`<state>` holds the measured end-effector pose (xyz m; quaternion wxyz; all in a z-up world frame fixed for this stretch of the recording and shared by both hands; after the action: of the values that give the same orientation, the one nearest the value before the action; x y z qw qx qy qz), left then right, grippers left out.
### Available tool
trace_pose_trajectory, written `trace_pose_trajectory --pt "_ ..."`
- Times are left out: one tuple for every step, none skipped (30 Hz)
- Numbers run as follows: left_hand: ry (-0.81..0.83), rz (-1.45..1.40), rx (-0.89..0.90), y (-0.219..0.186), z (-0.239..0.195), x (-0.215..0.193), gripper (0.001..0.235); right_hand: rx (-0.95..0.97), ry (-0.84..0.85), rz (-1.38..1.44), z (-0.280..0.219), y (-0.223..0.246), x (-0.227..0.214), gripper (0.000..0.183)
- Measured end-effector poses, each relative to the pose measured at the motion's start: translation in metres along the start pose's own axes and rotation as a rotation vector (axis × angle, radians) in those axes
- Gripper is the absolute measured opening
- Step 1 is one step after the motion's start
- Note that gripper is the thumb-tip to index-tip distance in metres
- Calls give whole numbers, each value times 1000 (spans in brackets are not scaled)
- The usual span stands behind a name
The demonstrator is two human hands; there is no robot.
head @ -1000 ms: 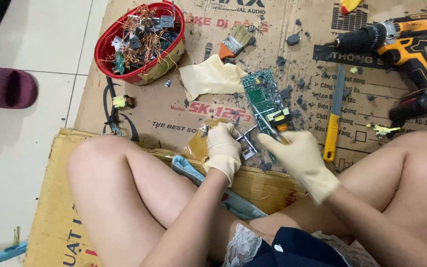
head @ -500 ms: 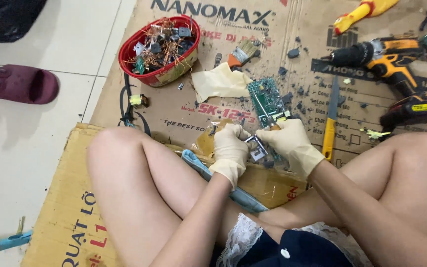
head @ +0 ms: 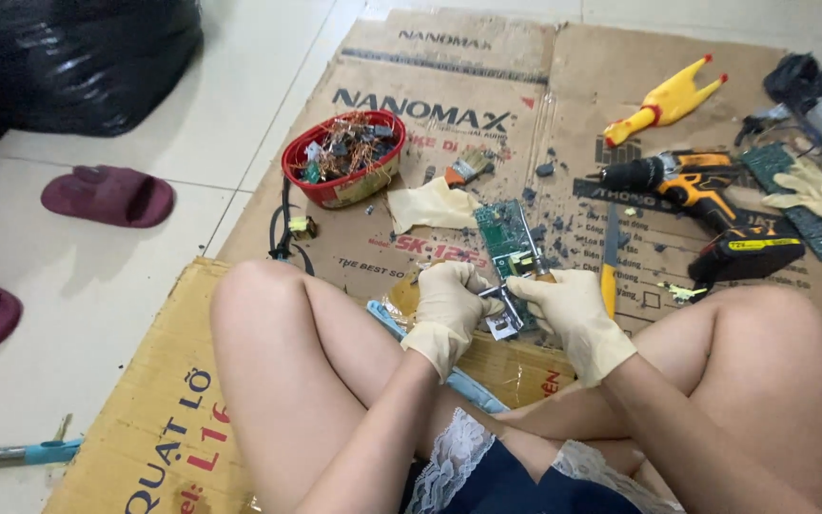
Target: The person sits on the floor and uses a knife and a power drill to disassemble a small electronic component, likely a transformer, from a circuit board. They scrape and pry at the component and then use the drill to remove parts, placing the debris into a red container.
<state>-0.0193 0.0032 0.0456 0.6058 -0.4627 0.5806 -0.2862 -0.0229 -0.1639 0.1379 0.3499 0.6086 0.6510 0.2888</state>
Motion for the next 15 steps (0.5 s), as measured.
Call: trace_pose_trajectory --pt "-2 3 14 -10 -3 -4 25 -12 -2 7 0 0 -3 27" --pt "17 14 46 -21 -6 -6 25 -15 19 39 0 -1 -7 24" --pt "38 25 80 -32 -9 -9 24 -19 38 71 -1 -2 -9 22" --pt "38 27 96 -34 -6 -8 24 -31 34 79 2 -3 -14 22" --pt "52 49 102 -36 -3 -5 25 -22 52 94 5 -4 -18 20" --pt "66 72 107 -38 0 -2 26 -13 71 109 9 -6 -22 17" --pt "70 73 115 -43 -1 -1 26 -18 66 114 8 -6 -25 17" --pt "66 65 115 -47 -2 -1 27 4 80 131 7 -7 -28 16" --pt "64 58 115 -52 -3 0 27 26 93 151 7 -8 -31 16" --pt "72 60 123 -57 -7 3 27 23 86 158 2 -8 -36 16" --pt "65 -14 82 -61 -9 4 27 13 95 143 -2 -6 -39 17" --pt "58 -87 40 -65 -11 5 28 3 104 128 -6 -4 -43 18" --pt "63 -87 46 -65 -8 8 28 0 98 133 1 -8 -48 18" --pt "99 -31 42 -64 -5 12 28 -16 114 114 8 -13 -53 14" --pt "136 22 33 -61 -4 17 28 -27 129 92 14 -20 -58 11"
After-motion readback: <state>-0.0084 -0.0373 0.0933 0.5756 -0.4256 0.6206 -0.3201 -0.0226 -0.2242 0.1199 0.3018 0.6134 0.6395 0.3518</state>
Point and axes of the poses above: each hand's wrist, its own z-axis towards the middle knuckle, its own x-axis out of the palm, y = z × x, the point moved 3 cm from there along z, towards the middle knuckle, and after that the axes turned 13 degrees about x, right-handed, at the moved point
